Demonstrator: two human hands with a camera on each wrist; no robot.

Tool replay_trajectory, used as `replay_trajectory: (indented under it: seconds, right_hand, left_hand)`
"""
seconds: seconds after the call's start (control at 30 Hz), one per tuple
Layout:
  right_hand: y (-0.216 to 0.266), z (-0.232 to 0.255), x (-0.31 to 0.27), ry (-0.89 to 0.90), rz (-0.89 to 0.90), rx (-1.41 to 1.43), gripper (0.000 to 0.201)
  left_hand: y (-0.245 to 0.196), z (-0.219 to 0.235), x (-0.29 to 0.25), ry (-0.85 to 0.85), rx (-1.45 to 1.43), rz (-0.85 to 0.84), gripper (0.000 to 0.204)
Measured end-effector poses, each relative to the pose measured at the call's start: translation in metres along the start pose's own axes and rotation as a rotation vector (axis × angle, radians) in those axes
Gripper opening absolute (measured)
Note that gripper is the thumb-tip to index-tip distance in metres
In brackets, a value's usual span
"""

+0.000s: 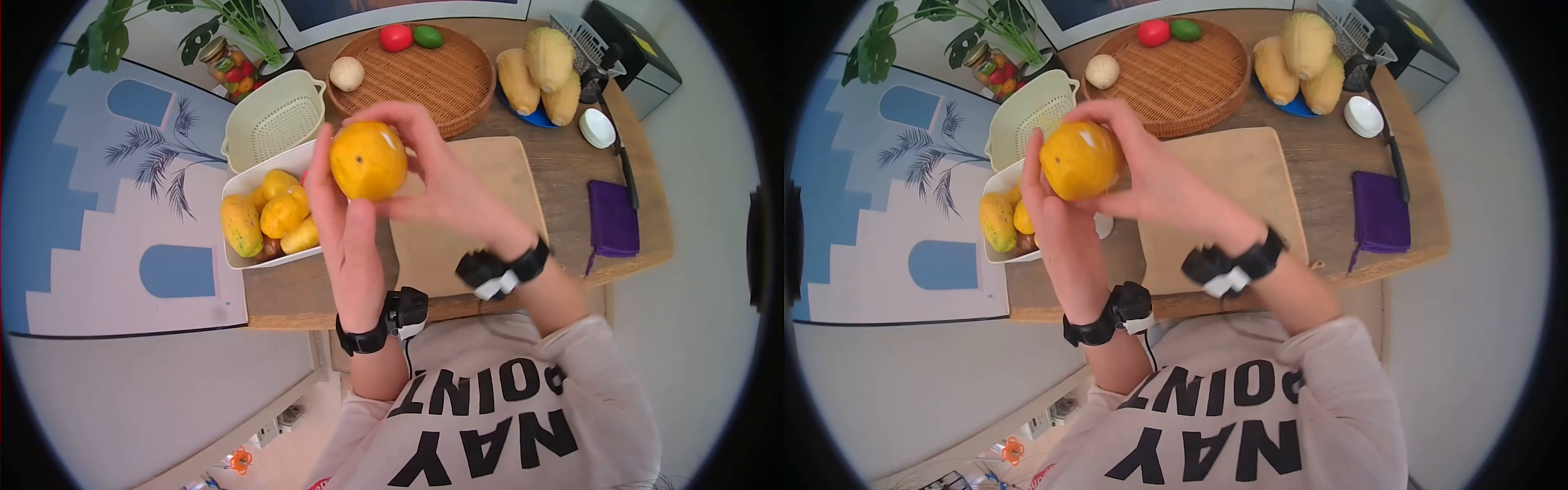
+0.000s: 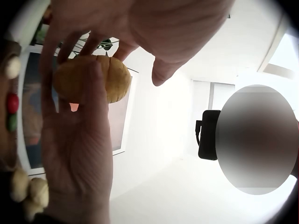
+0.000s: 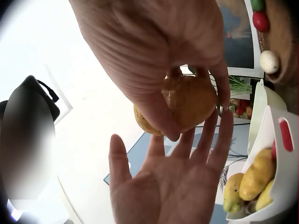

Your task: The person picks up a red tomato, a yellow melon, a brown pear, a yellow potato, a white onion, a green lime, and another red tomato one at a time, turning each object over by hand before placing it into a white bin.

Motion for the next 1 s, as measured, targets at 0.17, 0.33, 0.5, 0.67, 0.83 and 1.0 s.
replay_trajectory:
  seconds: [0.17, 0.33, 0.5, 0.67, 0.83, 1.0]
  right_hand:
    - [0.025, -0.011, -0.049, -0.198, 0.024, 0.118, 0.072]
    - [0.052, -0.006, -0.067, -0.132, 0.099, 0.132, 0.069]
    - [0.068, 0.011, -0.084, -0.084, 0.103, 0.137, 0.071]
    - [0.078, 0.029, -0.102, -0.103, -0.002, 0.242, 0.070]
    - [0.079, 0.042, -0.108, -0.093, 0.025, 0.330, 0.052]
    - [0.065, 0.050, -0.108, -0.219, -0.057, 0.414, 0.032]
  left_hand:
    - [-0.004, -0.028, -0.036, 0.081, 0.130, -0.033, 0.056]
    - [-0.022, -0.039, -0.057, 0.065, 0.003, 0.025, 0.050]
    - [-0.027, -0.056, -0.071, 0.106, 0.003, 0.020, 0.048]
    - [-0.019, -0.078, -0.081, 0.097, -0.008, 0.042, 0.049]
    - [-0.011, -0.088, -0.083, 0.117, 0.111, 0.023, 0.050]
    - [0.006, -0.093, -0.081, 0.178, 0.394, -0.124, 0.051]
Point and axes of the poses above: each hand's wrist, its own x-axis towards the middle knuckle, its own z-axis out of the back of the hand, y = z × x, the point moved 3 cm from there along x, towards the middle knuckle, and after that the axes turned 7 degrees about -x, right-handed, at the moved point
